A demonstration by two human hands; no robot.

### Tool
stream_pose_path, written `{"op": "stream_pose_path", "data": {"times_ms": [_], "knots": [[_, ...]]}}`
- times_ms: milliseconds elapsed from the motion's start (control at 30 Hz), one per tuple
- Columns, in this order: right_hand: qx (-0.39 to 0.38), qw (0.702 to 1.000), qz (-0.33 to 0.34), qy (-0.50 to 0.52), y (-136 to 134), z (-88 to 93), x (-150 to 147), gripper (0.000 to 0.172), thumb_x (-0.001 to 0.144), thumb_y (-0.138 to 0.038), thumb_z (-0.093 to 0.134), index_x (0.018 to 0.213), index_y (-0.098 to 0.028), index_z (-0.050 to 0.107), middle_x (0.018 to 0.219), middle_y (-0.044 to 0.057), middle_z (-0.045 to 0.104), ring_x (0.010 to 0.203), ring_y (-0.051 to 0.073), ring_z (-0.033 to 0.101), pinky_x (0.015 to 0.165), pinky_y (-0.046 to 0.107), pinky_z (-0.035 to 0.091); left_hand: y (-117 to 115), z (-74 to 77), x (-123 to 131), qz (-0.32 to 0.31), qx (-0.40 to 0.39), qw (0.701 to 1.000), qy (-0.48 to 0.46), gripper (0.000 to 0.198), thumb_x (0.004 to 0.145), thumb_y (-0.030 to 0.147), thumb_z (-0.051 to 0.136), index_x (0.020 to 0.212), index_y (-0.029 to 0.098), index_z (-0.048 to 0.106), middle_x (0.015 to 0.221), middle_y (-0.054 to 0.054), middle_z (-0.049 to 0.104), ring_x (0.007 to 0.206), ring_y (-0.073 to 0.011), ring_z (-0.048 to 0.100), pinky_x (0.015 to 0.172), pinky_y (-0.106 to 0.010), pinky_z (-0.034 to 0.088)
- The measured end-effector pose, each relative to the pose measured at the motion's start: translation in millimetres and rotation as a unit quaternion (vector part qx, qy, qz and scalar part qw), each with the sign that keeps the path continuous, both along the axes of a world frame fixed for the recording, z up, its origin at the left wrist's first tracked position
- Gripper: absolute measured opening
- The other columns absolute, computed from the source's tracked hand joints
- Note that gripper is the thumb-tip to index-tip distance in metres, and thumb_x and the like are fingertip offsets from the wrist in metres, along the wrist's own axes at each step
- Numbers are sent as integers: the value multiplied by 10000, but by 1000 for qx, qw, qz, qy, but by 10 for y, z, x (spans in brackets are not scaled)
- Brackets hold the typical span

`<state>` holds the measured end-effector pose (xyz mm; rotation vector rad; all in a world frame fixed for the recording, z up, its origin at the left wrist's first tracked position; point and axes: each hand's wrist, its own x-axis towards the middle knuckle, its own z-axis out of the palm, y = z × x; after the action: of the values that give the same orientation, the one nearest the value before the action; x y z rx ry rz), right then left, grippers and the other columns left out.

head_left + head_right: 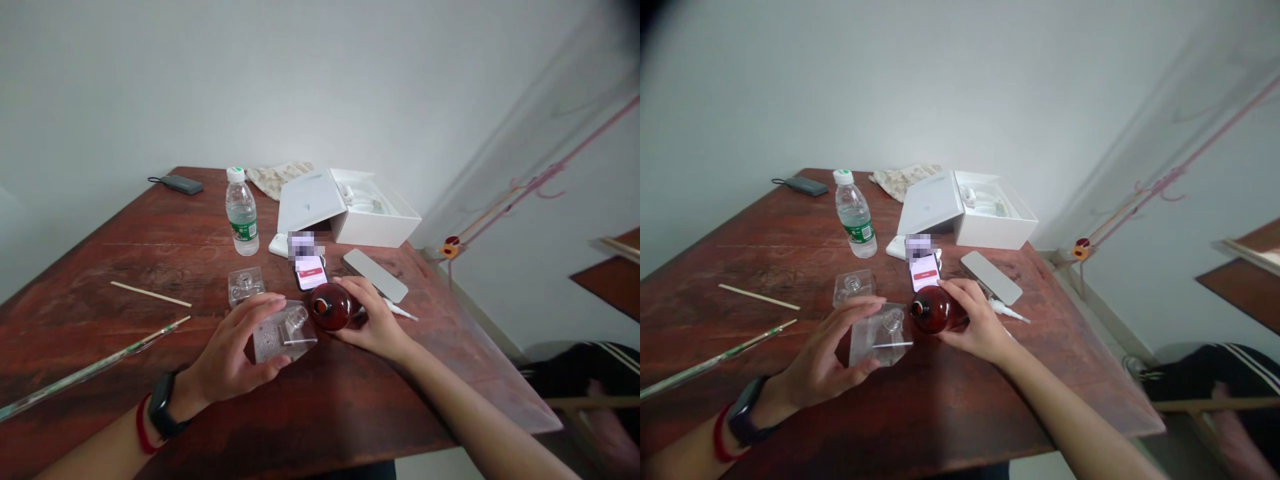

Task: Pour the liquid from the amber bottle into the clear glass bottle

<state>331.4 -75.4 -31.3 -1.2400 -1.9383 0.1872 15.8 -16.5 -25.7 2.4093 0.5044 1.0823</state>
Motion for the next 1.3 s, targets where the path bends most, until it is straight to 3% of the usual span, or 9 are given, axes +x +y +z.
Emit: {"op": "stream_pose_path", "data": {"times_ms": [333, 833, 1300], "knots": [[23, 1000, -2, -20, -13, 36, -29, 867, 798, -216, 847, 1578, -330, 485, 1384, 140, 612, 1277, 359, 637, 1060, 560, 576, -46, 79, 45, -20, -80, 996, -24, 568, 982, 353, 750, 1505, 283, 542, 1444, -111, 645, 1329, -292, 640, 1148, -440, 550], [58, 991, -15, -116, -1, 36, 22, 855, 840, -192, 811, 1606, -342, 465, 1395, 139, 627, 1264, 358, 625, 1049, 579, 555, -9, 9, 23, 1, 2, 1000, 27, 619, 942, 335, 809, 1510, 269, 574, 1434, -120, 659, 1314, -300, 662, 1149, -457, 561], [77, 982, -32, -168, -4, 51, 19, 808, 921, -155, 730, 1633, -385, 424, 1380, 138, 617, 1234, 361, 623, 1015, 593, 560, 22, -46, 62, -7, -30, 999, 32, 614, 900, 292, 845, 1460, 263, 594, 1438, -117, 654, 1320, -295, 656, 1174, -463, 543]]}}
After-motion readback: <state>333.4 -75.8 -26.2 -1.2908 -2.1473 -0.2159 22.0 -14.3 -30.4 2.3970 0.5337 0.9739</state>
